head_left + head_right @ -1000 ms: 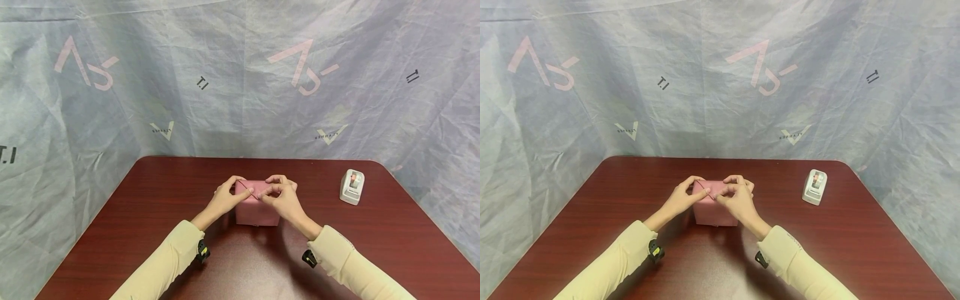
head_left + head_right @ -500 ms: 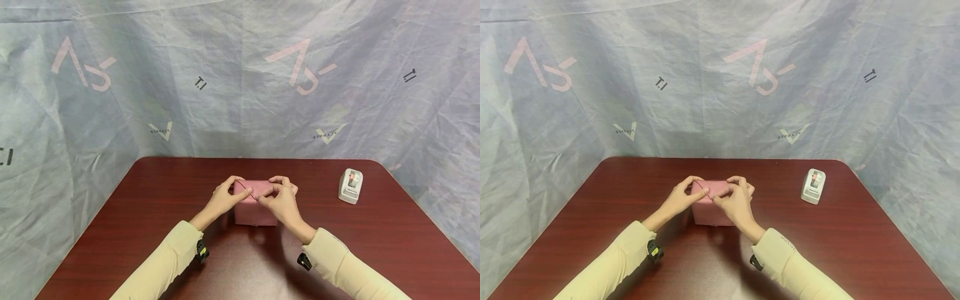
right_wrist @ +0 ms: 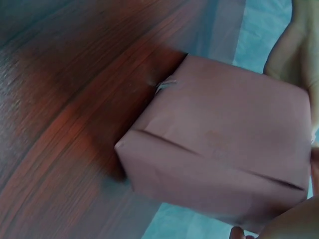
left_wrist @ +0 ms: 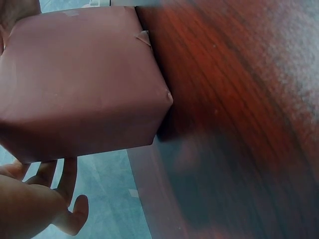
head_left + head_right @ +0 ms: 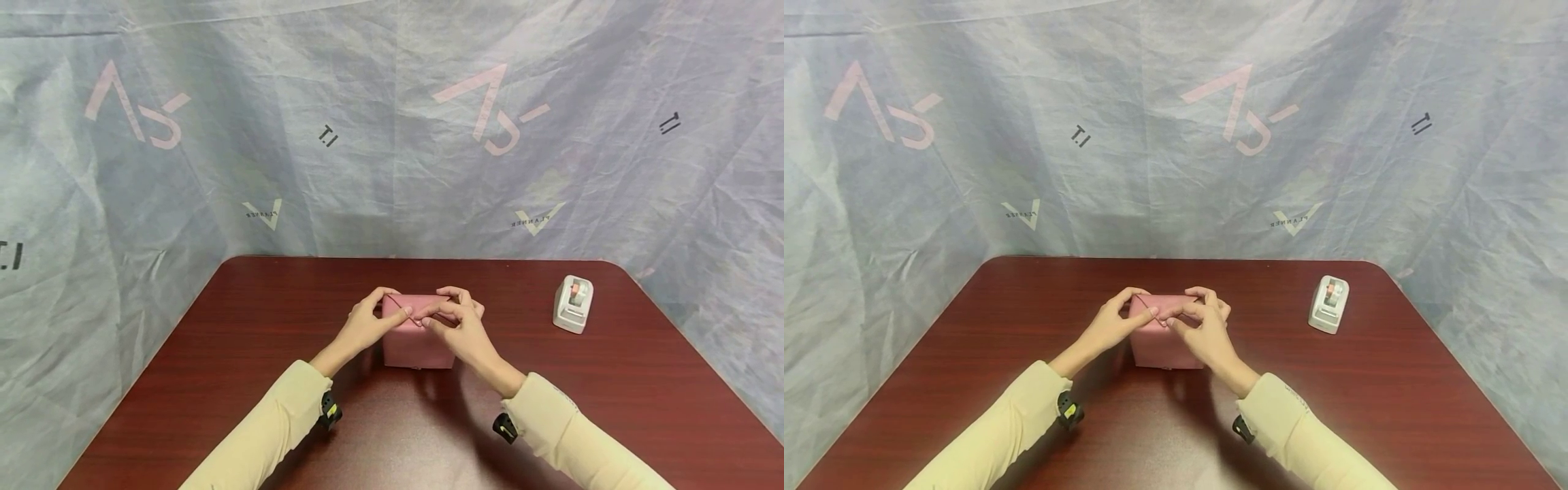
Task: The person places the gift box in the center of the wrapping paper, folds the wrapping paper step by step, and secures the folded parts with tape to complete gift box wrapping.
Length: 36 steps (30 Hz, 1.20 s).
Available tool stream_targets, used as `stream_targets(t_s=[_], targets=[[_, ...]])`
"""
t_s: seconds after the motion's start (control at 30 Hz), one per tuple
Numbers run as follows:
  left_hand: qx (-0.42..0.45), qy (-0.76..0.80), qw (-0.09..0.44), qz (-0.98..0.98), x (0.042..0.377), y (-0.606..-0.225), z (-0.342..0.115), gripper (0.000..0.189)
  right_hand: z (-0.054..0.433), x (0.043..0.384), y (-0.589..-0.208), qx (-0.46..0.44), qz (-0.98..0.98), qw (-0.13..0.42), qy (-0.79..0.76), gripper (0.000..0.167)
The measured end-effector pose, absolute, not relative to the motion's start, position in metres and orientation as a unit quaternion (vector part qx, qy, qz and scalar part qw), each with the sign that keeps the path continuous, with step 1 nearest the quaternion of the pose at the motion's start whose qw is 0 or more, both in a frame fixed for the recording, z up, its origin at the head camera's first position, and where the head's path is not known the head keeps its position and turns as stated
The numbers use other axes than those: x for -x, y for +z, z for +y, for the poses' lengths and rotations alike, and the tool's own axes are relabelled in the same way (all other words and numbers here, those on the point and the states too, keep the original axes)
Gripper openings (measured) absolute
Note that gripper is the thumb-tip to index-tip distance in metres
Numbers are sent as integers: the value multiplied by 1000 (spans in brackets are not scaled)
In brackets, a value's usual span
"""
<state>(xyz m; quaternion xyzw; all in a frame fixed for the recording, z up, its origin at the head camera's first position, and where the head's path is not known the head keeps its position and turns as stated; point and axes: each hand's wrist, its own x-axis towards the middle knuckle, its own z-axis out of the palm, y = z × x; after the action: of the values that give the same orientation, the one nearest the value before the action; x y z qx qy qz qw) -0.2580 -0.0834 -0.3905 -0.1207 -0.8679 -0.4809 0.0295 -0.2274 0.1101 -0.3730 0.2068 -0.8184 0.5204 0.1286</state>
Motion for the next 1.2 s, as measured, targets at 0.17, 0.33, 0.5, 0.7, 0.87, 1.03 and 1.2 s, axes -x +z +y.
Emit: stream_targets(t_s=[0.17,0.33,0.5,0.7,0.87,1.03,1.2], targets=[[123,-477,28,-870,258,-391,-84,40,115,228,-377,-221,-821,125,511,11],[127,-480,25,-868,259,-392,-84,39,115,221,-367,-232,-818,108,514,14],[130,-485,25,-865,259,-392,-84,39,116,227,-372,-246,-816,113,511,15],[127,-516,3,-847,260,-392,-85,39,120,231,-375,-226,-818,86,522,31],[117,-574,-53,-809,262,-396,-85,39,125,232,-371,-167,-825,56,536,49],[81,-627,-106,-767,263,-396,-83,41,127,236,-370,-92,-824,15,559,53],[38,-658,-162,-734,262,-391,-79,55,132,239,-370,-43,-835,-42,548,59]])
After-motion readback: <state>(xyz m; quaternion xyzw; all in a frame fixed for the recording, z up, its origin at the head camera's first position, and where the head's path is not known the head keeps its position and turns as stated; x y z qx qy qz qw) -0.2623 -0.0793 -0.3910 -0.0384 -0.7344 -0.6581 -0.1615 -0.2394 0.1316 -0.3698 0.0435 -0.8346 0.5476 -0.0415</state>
